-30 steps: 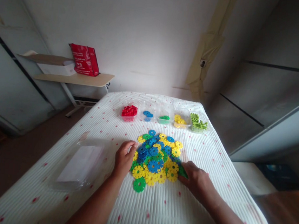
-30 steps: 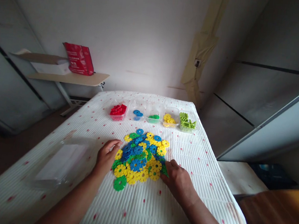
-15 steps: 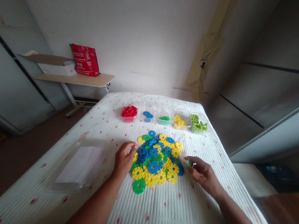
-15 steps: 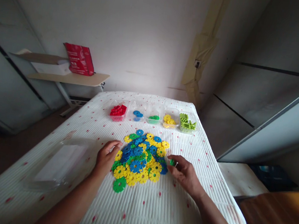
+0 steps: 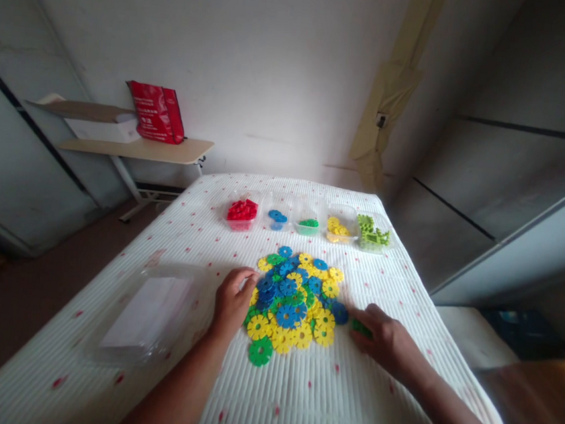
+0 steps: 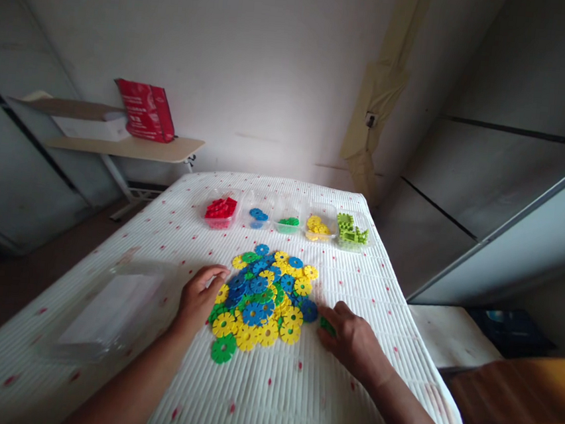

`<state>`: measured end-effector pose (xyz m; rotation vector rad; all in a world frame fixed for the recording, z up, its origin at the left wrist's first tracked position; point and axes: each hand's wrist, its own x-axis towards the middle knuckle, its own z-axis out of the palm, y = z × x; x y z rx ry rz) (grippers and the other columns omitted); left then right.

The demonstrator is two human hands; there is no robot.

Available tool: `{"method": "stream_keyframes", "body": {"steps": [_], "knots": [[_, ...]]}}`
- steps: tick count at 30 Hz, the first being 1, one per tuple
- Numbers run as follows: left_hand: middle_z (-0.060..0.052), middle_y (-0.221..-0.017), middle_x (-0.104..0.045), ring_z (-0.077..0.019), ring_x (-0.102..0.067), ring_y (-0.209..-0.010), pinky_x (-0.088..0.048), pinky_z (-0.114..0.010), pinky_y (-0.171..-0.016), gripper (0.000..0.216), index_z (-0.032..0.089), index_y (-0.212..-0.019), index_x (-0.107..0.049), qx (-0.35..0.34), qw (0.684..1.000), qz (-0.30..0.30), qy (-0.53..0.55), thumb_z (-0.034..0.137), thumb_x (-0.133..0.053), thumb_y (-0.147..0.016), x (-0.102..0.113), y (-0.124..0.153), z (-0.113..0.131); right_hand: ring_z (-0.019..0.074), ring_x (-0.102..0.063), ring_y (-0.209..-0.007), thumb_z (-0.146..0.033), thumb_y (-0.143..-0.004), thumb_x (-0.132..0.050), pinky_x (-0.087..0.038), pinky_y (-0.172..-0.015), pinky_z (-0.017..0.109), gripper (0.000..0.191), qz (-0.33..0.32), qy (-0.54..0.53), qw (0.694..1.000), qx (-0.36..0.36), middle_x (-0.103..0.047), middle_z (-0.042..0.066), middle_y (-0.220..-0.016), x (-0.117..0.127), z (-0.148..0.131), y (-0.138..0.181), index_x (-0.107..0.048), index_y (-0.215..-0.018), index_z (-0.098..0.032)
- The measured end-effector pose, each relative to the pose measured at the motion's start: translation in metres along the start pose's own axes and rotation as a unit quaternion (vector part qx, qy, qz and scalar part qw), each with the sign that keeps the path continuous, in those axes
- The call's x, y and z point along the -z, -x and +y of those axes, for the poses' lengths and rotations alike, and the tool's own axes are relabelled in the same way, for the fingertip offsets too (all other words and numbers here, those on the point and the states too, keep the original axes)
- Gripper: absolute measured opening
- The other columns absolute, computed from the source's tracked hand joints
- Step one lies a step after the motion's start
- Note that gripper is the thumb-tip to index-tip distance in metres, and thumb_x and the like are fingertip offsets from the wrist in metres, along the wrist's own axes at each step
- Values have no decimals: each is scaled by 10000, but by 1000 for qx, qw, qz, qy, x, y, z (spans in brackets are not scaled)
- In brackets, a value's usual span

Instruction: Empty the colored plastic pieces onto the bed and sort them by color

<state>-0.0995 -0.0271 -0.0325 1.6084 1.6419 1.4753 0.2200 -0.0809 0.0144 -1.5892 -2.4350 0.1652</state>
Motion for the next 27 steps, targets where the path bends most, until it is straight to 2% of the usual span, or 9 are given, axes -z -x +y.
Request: {"method": "stream_keyframes", "body": {"steps": [3,8,13,16,20,24,27], "knots": [[-52,-875,-665,-192,-611,-865,-473,-321,-841,239,194,-821,-635,1,1000,-1,0,389,-498,-811,0,0,-1,164,-636,-663,-293,-815,-481,-503,-588,253,368,26,-24,999,-31,-621,63,-858,-5,-11,-4,-576,-1161,-210],[-46,-863,-669,-187,-614,-854,-476,-313,-832,215,198,-812,-637,1,1000,1,-7,367,-504,-809,1,0,0,147,-625,-590,-294,-799,-510,-445,-498,214,375,7,81,995,-52,-622,54,-852,-14,-27,-15,-578,-1165,-248],[-49,-880,-666,-190,-612,-868,-469,-319,-842,217,194,-818,-639,-5,1000,-2,-8,358,-497,-814,0,0,2,155,-640,-643,-278,-781,-553,-422,-527,197,346,-22,128,987,-96,-641,65,-872,-7,-12,-32,-609,-1120,-242],[-50,-890,-665,-191,-610,-882,-465,-321,-849,209,194,-814,-639,-8,1000,-4,-10,346,-495,-817,0,0,2,180,-651,-730,-316,-805,-534,-446,-591,218,307,-21,109,987,-120,-657,67,-889,-1,6,-42,-620,-1089,-240],[-46,-874,-669,-188,-617,-865,-472,-314,-838,198,194,-810,-642,-7,1000,0,-10,338,-506,-809,1,-1,1,225,-650,-784,-348,-805,-515,-471,-646,277,401,26,85,985,-147,-657,110,-933,3,19,-45,-588,-1157,-170],[-51,-868,-668,-187,-618,-857,-480,-314,-827,200,190,-811,-643,-9,1000,-3,-10,335,-505,-805,1,-1,1,186,-644,-777,-319,-778,-527,-476,-696,258,342,19,-35,996,-80,-669,65,-917,1,12,-42,-619,-1087,-208],[-50,-876,-666,-188,-612,-866,-477,-326,-837,206,187,-808,-641,-10,1000,-3,-14,334,-496,-805,0,0,2,183,-637,-784,-297,-749,-559,-473,-709,261,359,5,-54,996,-74,-668,66,-962,-4,1,-45,-607,-1095,-211]]}}
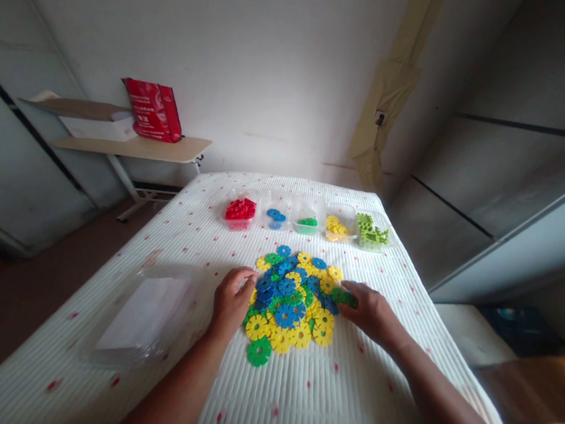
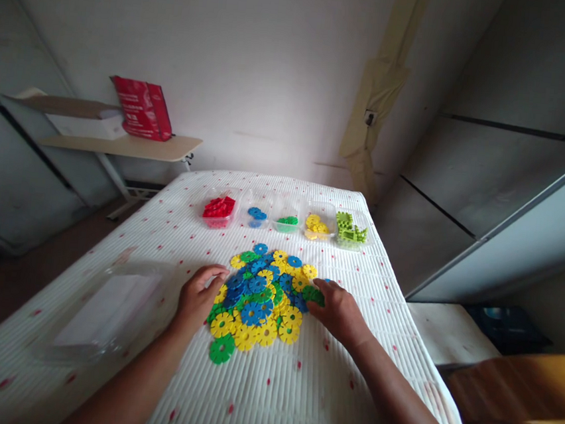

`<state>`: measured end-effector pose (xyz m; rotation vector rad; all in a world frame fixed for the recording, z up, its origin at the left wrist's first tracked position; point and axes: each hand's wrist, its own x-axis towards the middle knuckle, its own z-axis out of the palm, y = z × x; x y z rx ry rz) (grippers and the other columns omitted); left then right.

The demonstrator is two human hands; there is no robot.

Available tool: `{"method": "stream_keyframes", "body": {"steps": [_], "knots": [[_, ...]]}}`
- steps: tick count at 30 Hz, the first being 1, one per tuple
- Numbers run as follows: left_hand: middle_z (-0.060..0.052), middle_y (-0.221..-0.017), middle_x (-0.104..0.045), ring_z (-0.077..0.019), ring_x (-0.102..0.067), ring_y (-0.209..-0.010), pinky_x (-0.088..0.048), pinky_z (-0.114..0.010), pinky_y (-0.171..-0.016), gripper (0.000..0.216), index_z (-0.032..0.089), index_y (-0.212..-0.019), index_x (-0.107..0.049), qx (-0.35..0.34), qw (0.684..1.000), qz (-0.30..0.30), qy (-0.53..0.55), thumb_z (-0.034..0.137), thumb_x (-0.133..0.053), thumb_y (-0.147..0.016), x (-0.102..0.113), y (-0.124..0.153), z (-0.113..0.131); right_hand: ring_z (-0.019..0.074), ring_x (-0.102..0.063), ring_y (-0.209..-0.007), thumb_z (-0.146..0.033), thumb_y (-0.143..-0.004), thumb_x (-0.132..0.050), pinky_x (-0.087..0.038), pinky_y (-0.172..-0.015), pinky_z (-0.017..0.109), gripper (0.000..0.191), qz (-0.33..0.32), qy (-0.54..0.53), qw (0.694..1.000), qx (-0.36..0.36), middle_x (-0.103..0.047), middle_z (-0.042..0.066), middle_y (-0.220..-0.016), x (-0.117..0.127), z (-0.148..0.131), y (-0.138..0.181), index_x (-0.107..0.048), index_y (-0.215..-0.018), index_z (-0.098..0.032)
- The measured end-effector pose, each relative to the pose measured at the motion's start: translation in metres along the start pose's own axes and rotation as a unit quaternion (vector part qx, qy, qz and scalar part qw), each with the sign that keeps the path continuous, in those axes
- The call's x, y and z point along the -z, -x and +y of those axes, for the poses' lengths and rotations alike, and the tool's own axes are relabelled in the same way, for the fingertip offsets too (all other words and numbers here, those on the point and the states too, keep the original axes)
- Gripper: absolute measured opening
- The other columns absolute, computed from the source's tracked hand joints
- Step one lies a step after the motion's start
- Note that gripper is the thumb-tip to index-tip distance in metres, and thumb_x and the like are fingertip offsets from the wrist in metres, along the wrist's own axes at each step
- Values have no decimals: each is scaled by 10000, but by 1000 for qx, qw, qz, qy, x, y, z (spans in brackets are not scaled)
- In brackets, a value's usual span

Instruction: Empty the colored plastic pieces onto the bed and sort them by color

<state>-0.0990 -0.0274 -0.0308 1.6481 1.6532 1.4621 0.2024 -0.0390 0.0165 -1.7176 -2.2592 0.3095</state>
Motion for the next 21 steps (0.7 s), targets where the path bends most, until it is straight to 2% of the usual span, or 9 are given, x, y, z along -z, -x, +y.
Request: {"method": "stream_keyframes", "body": {"steps": [6,10,12,14,17,21], "knots": [[-50,-865,-665,-186,-613,-851,-483,-333,-834,193,180,-808,-641,2,1000,2,4,316,-505,-796,0,0,-1,156,-605,-714,-271,-749,-566,-412,-632,222,112,-13,56,998,-17,-634,49,-821,-8,-12,-7,-611,-804,-185],[-48,-849,-668,-182,-617,-838,-493,-325,-817,182,183,-794,-645,3,1000,-2,16,303,-510,-790,-1,0,0,138,-568,-647,-228,-701,-573,-371,-578,212,59,7,53,998,-21,-599,30,-739,-4,-14,-8,-573,-738,-183],[-47,-844,-670,-181,-619,-836,-495,-320,-813,178,182,-785,-643,3,1000,-8,23,298,-509,-788,-1,0,0,130,-542,-614,-229,-703,-552,-364,-566,216,54,37,50,998,-5,-582,25,-718,2,-16,-14,-561,-730,-182],[-49,-842,-671,-181,-622,-840,-493,-320,-818,177,180,-779,-642,3,1000,-15,27,293,-506,-789,-1,0,0,127,-519,-594,-253,-720,-532,-363,-561,226,81,83,58,995,18,-571,29,-723,10,-21,-31,-557,-739,-178],[-58,-861,-671,-186,-624,-862,-489,-329,-832,192,178,-794,-643,4,999,-29,24,296,-491,-800,-1,-1,0,134,-515,-594,-273,-736,-541,-375,-566,245,129,147,67,986,45,-578,53,-762,24,-35,-75,-564,-794,-160],[-85,-1002,-653,-208,-605,-969,-471,-373,-883,280,179,-975,-619,4,998,-69,-11,372,-481,-826,3,3,4,170,-565,-673,-281,-790,-544,-414,-594,272,236,197,41,977,69,-608,121,-878,35,-58,-138,-573,-958,-118]]}}
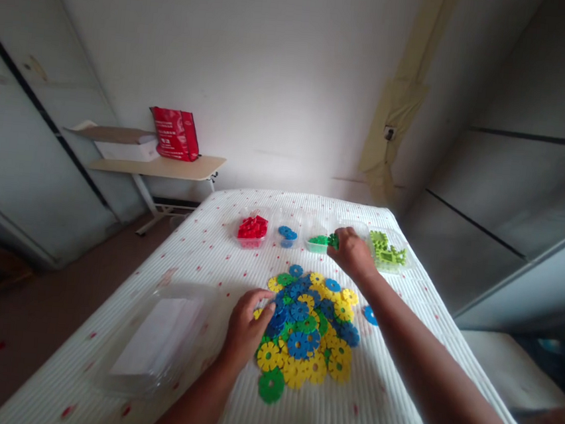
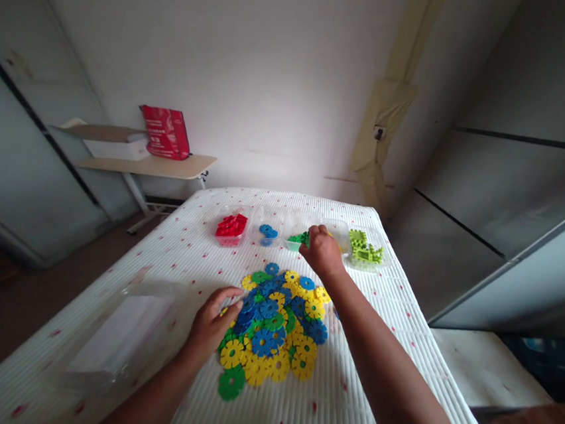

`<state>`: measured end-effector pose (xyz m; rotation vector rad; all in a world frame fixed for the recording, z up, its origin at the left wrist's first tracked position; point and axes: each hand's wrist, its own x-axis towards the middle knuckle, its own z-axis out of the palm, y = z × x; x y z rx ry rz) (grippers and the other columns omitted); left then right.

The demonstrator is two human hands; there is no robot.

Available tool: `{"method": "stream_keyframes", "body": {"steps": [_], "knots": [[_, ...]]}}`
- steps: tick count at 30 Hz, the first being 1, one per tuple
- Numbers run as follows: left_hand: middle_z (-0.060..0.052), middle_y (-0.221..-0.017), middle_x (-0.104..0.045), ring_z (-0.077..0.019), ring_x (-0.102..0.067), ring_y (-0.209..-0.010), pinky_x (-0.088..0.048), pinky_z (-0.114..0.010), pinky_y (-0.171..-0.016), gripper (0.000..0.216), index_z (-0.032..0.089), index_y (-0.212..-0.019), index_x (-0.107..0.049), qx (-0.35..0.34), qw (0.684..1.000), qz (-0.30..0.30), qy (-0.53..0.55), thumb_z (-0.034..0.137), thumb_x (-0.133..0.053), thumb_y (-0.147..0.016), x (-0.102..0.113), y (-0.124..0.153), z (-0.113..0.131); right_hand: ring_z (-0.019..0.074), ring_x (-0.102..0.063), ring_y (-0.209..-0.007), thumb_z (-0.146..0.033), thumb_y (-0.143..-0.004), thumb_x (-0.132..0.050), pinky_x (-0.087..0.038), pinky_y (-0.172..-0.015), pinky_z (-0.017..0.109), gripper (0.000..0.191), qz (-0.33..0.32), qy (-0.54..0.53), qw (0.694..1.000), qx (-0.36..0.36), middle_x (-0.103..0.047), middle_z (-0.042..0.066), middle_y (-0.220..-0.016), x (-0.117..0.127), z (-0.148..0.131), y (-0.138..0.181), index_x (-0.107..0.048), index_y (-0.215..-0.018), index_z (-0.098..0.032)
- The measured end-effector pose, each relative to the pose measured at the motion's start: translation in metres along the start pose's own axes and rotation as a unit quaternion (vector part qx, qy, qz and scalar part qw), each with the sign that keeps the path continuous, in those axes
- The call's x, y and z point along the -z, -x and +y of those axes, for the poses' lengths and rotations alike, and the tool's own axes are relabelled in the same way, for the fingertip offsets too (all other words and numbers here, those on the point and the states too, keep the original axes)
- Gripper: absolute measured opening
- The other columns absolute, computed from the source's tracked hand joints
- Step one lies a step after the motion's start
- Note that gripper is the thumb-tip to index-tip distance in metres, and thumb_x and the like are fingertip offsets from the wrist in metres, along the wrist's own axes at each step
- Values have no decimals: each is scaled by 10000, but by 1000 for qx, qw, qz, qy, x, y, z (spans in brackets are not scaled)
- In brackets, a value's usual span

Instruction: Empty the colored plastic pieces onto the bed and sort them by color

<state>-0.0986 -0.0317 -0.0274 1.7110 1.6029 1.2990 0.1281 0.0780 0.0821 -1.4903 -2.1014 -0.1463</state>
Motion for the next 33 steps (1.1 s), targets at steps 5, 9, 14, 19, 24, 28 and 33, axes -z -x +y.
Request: {"method": "stream_keyframes", "body": {"steps": [5,9,14,19,24,28,33], "knots": [[-147,-1436,-344,-345,-328,-1303,-261,-574,-1045,829,235,-1381,-339,-87,977,-138,-134,637,-561,-691,13,26,7,218,-602,-820,-338,-846,-507,-476,-689,324,347,11,-14,1000,25,-609,142,-1042,-8,-2,-6,-542,-1131,-144],[-108,-1541,-18,-460,-96,-1356,-58,-708,-1013,1159,335,-1434,-188,-152,923,-264,-235,784,-616,-456,18,49,11,269,-547,-1056,-399,-868,-483,-439,-914,427,386,31,-27,995,95,-593,137,-1133,-7,25,61,-542,-1170,-165],[-93,-1542,12,-460,-82,-1357,-49,-716,-997,1151,366,-1432,-154,-129,910,-269,-289,661,-711,-469,1,48,20,308,-451,-1203,-469,-864,-462,-443,-935,485,503,-10,-7,1000,20,-469,163,-1324,-20,71,150,-478,-1280,-186],[-77,-1539,-100,-430,-154,-1352,-63,-690,-1008,932,379,-1406,-258,-89,917,-221,-321,563,-680,-596,-24,27,35,263,-411,-1259,-423,-898,-414,-415,-1000,458,521,-38,-48,998,13,-481,124,-1335,-39,69,156,-365,-1373,-214],[-73,-1532,-141,-398,-153,-1359,-84,-672,-1017,875,365,-1404,-269,-64,920,-185,-339,578,-637,-639,-40,-3,41,268,-388,-1277,-422,-909,-394,-374,-1030,481,512,-40,-81,995,32,-490,146,-1326,-60,31,119,-396,-1357,-175],[-95,-1522,-172,-400,-171,-1353,-97,-704,-988,804,356,-1391,-303,-61,929,-158,-328,560,-609,-675,-42,-23,35,270,-436,-1240,-414,-915,-374,-391,-1012,481,473,-33,-115,993,13,-532,162,-1278,-70,15,99,-474,-1295,-152],[-115,-1503,-222,-406,-218,-1335,-128,-689,-994,758,348,-1340,-407,-94,940,-157,-287,573,-636,-653,-31,-23,25,243,-472,-1211,-423,-910,-373,-389,-1025,446,443,-22,-187,982,-30,-556,135,-1261,-66,22,97,-530,-1236,-165]]}}
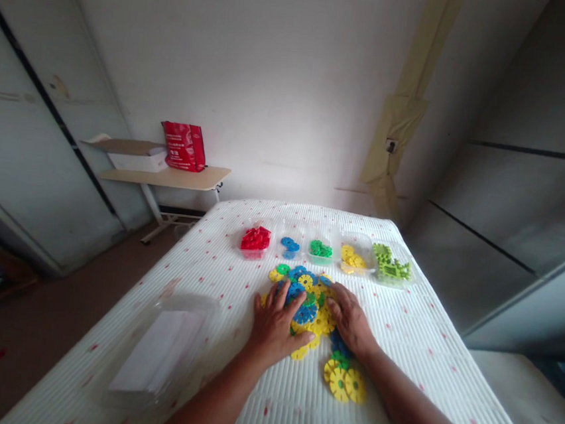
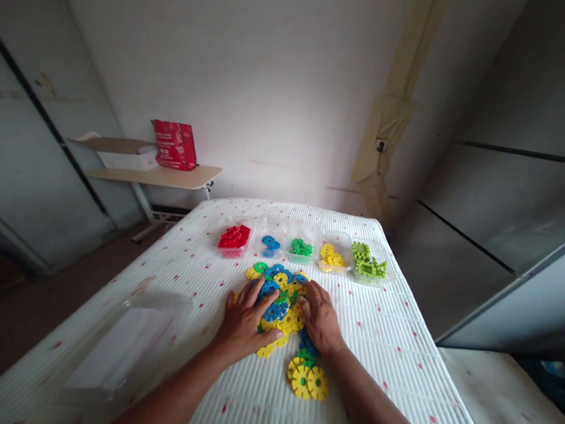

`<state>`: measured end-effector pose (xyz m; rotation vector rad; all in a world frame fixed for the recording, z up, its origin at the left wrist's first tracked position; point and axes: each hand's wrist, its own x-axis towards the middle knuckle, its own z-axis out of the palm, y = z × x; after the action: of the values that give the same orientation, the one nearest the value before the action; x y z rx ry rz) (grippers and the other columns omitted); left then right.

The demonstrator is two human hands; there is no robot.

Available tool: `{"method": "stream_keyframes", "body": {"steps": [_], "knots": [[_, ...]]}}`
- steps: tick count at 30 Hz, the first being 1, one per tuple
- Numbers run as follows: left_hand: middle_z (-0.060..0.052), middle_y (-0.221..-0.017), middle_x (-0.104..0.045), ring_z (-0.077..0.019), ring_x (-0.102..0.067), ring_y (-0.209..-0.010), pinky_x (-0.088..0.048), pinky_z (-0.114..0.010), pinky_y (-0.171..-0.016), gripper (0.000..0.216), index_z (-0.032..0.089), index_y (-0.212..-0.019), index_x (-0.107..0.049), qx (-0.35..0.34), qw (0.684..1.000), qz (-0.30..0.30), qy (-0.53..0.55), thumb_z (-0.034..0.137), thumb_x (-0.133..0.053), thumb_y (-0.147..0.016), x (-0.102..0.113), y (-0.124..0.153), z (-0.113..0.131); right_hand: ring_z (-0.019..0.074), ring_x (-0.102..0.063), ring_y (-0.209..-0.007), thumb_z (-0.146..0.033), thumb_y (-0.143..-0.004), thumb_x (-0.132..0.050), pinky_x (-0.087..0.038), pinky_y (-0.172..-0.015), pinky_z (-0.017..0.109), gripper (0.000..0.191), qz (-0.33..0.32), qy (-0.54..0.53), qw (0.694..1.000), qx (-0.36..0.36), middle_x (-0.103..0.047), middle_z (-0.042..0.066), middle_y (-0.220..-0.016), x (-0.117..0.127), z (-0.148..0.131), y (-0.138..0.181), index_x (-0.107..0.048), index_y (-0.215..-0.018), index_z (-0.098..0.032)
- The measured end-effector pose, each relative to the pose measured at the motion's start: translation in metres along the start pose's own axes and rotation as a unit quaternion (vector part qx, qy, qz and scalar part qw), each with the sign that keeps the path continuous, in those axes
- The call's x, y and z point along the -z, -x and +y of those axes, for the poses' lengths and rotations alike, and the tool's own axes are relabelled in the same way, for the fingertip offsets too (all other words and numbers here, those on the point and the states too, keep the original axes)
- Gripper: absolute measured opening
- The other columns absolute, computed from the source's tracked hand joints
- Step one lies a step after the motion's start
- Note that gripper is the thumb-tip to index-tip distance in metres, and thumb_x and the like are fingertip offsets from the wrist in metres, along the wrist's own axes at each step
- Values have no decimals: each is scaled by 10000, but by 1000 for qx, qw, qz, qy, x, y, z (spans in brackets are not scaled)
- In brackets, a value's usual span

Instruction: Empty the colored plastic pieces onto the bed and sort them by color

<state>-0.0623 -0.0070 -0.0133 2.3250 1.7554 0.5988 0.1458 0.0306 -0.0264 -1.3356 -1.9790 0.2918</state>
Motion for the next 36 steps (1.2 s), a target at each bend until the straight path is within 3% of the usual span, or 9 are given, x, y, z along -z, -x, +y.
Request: {"method": "stream_keyframes", "body": {"steps": [4,8,12,24,36], "knots": [[-90,-1499,-245,-355,-261,-1334,-167,-658,-1012,581,346,-1301,-457,-12,999,31,42,511,-570,-755,2,6,-5,249,-566,-1086,-479,-878,-386,-452,-948,416,467,24,-70,994,-76,-615,134,-1161,14,9,0,-590,-1133,-146],[-98,-1381,-447,-251,-393,-1277,-256,-535,-1058,399,256,-1248,-514,29,985,121,118,374,-435,-875,-1,0,-12,245,-616,-957,-508,-827,-421,-487,-861,386,471,67,-122,980,-144,-663,123,-1041,23,17,-4,-624,-1037,-138],[-117,-1222,-582,-205,-515,-1156,-393,-392,-1011,358,164,-1158,-573,31,964,189,183,333,-392,-898,-5,-6,-22,246,-620,-916,-488,-764,-481,-481,-850,387,429,80,-135,974,-163,-682,118,-978,24,22,-6,-647,-946,-137],[-88,-1148,-636,-209,-566,-1097,-438,-415,-975,300,196,-1073,-612,30,956,210,202,306,-419,-873,-10,-9,-26,217,-647,-836,-394,-735,-497,-515,-785,363,317,83,-126,975,-160,-698,78,-927,24,16,-7,-663,-916,-192],[-88,-1177,-622,-212,-554,-1125,-451,-403,-972,332,202,-1136,-594,40,947,224,226,322,-415,-885,-21,-11,-38,225,-646,-788,-335,-711,-498,-515,-740,355,276,52,-160,968,-188,-702,63,-829,29,22,-16,-670,-859,-178]]}}
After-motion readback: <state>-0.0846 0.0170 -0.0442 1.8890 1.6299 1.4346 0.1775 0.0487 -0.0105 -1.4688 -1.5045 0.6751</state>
